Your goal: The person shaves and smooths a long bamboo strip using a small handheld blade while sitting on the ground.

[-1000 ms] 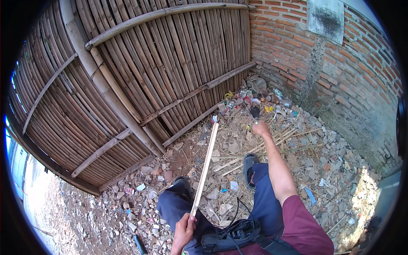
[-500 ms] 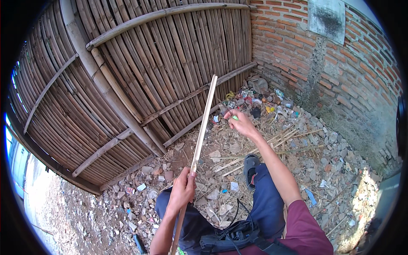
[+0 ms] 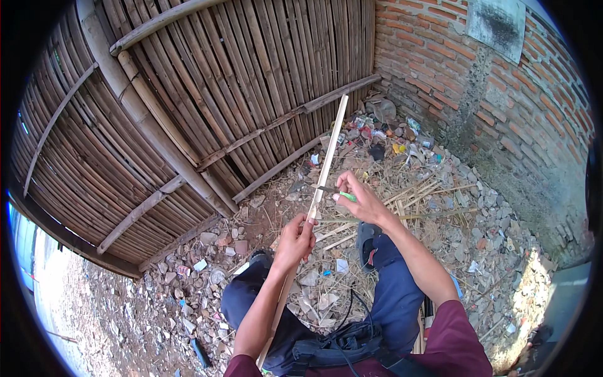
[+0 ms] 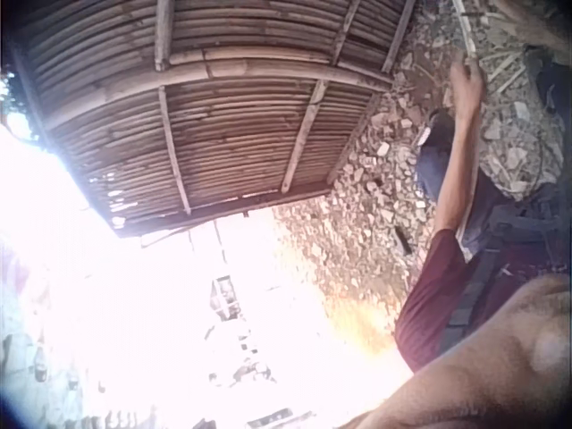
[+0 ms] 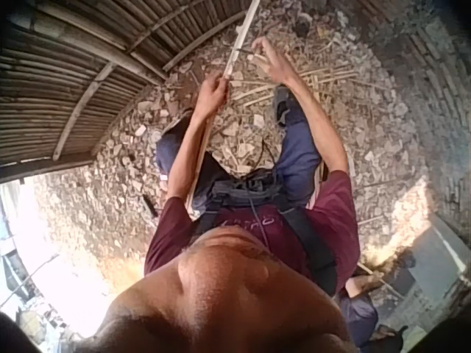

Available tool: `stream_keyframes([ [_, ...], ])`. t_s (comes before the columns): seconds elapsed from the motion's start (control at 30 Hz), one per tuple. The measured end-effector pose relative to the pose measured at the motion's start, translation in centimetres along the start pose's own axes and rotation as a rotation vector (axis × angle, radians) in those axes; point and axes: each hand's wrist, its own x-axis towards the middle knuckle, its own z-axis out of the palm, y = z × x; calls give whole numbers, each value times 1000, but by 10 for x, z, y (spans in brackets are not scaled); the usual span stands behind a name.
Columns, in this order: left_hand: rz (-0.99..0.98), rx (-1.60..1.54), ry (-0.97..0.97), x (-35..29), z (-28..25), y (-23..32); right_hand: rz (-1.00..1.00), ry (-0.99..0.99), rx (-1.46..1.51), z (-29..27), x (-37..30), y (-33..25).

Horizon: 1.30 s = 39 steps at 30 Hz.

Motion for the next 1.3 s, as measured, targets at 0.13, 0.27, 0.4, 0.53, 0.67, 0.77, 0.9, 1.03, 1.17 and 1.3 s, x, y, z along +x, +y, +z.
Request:
stream_keyframes([
  [0.13, 32, -36, 49, -4, 3, -5, -96, -32, -73, 17, -1, -13],
  [0.27, 21, 10, 93, -5, 2, -14, -42, -83, -164, 20, 3, -37],
  [0.4, 128, 64, 153, -4, 7, -23, -18, -54, -341, 30, 7, -20],
  [0.53, 141, -20, 170, -5, 5, -27, -80, -74, -424, 44, 15, 2],
  [0.67, 98, 31, 190, -10, 0, -15, -126, 15, -451, 58, 17, -5],
  [0.77, 131, 102, 223, -12, -1, -15, -106, 10, -491, 64, 21, -9],
  [0.9, 150, 142, 251, -14, -2, -20, -139, 53, -541, 66, 24, -12],
  [1.03, 160, 154, 261, -18, -1, -18, -117, 38, -551, 68, 27, -6],
  [1.17, 169, 146, 259, -22, -2, -16, -159, 94, -566, 69, 29, 1],
  [1.3, 182, 118, 236, -29, -5, -9, -201, 176, -597, 72, 29, 0],
])
